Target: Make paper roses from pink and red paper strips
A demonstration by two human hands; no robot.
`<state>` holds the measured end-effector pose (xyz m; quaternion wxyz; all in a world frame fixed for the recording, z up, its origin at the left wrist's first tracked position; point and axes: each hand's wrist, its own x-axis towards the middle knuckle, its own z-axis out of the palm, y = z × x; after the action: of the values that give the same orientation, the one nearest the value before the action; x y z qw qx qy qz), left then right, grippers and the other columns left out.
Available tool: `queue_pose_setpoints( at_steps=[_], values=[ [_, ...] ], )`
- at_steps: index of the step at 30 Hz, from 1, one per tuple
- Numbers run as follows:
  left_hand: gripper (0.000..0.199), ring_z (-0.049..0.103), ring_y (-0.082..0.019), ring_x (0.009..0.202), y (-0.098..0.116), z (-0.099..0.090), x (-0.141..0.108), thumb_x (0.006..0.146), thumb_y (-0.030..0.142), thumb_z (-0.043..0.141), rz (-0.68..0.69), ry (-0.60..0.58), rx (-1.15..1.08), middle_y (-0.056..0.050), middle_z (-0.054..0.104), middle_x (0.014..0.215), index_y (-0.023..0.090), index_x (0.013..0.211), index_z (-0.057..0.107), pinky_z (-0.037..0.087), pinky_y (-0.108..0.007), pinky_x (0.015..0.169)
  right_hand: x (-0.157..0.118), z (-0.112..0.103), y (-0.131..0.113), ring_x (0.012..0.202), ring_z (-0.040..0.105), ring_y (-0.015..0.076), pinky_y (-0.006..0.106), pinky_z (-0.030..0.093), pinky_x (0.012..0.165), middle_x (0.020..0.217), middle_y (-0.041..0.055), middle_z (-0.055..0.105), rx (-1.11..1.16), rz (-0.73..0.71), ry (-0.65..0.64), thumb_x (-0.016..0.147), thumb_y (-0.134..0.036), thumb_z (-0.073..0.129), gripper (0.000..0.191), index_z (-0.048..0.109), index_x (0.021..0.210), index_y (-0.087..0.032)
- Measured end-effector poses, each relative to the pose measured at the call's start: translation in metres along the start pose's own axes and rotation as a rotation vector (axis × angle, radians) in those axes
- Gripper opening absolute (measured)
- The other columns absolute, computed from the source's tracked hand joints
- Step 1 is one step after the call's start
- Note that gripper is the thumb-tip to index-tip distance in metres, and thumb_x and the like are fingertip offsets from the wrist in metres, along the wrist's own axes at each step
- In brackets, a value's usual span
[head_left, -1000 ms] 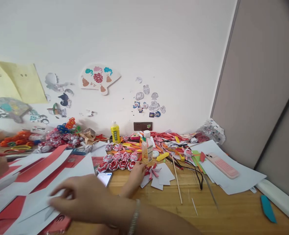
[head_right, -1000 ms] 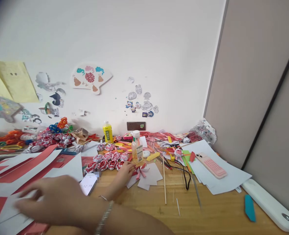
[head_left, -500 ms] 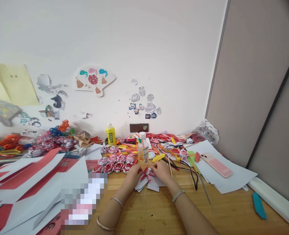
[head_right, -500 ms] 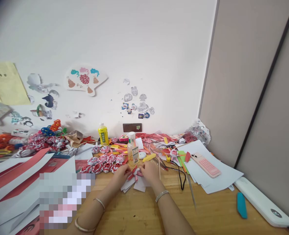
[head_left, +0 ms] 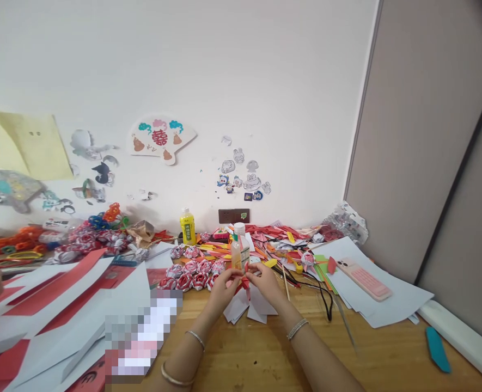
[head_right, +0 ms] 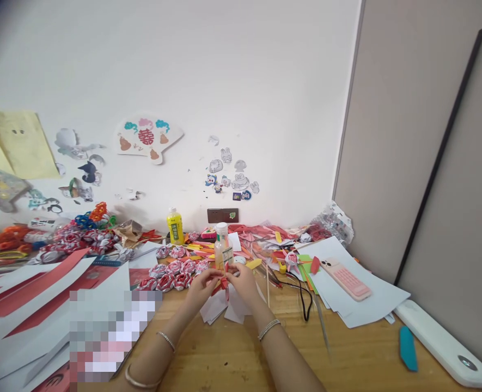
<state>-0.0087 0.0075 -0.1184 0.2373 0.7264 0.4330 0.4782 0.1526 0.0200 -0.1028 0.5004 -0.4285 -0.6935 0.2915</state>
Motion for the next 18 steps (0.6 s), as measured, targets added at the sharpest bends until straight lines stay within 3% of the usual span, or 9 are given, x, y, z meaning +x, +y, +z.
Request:
queue_pose_setpoints(
  at_steps=[5,13,18],
  values=[
    [0.029,0.061,-0.018,0.090,0.007,-0.007,0.015,0.088,0.033,0.054,-0.034,0.022,-0.133,-0.006,0.060,0.109,0.016,0.111,0.055,0.052,-0.038,0.077,0.007,0.001,-0.028,0.078,0.065,0.0209,0.032,0.050,0.069,0.084,0.0058,0.070,0.023,-0.038,0.047,0.072,-0.021,0.060,0.017,0.066,0.087,-0.018],
    [0.028,0.060,-0.019,0.094,0.037,-0.049,0.054,0.087,0.032,0.055,0.038,0.006,-0.182,-0.006,0.059,0.111,0.016,0.110,0.056,0.051,-0.040,0.080,0.030,-0.001,-0.077,0.069,0.062,0.0183,0.029,0.047,0.065,0.077,0.0032,0.068,-0.004,-0.097,0.149,0.073,-0.023,0.062,0.011,0.065,0.083,-0.019],
    [0.029,0.061,-0.019,0.092,0.051,-0.059,0.067,0.088,0.033,0.055,0.093,0.003,-0.263,-0.006,0.060,0.110,0.016,0.111,0.055,0.052,-0.039,0.079,0.040,-0.003,-0.107,0.070,0.061,0.0183,0.030,0.045,0.068,0.079,0.0034,0.069,-0.031,-0.134,0.228,0.073,-0.022,0.062,0.008,0.065,0.080,-0.019]
  ],
)
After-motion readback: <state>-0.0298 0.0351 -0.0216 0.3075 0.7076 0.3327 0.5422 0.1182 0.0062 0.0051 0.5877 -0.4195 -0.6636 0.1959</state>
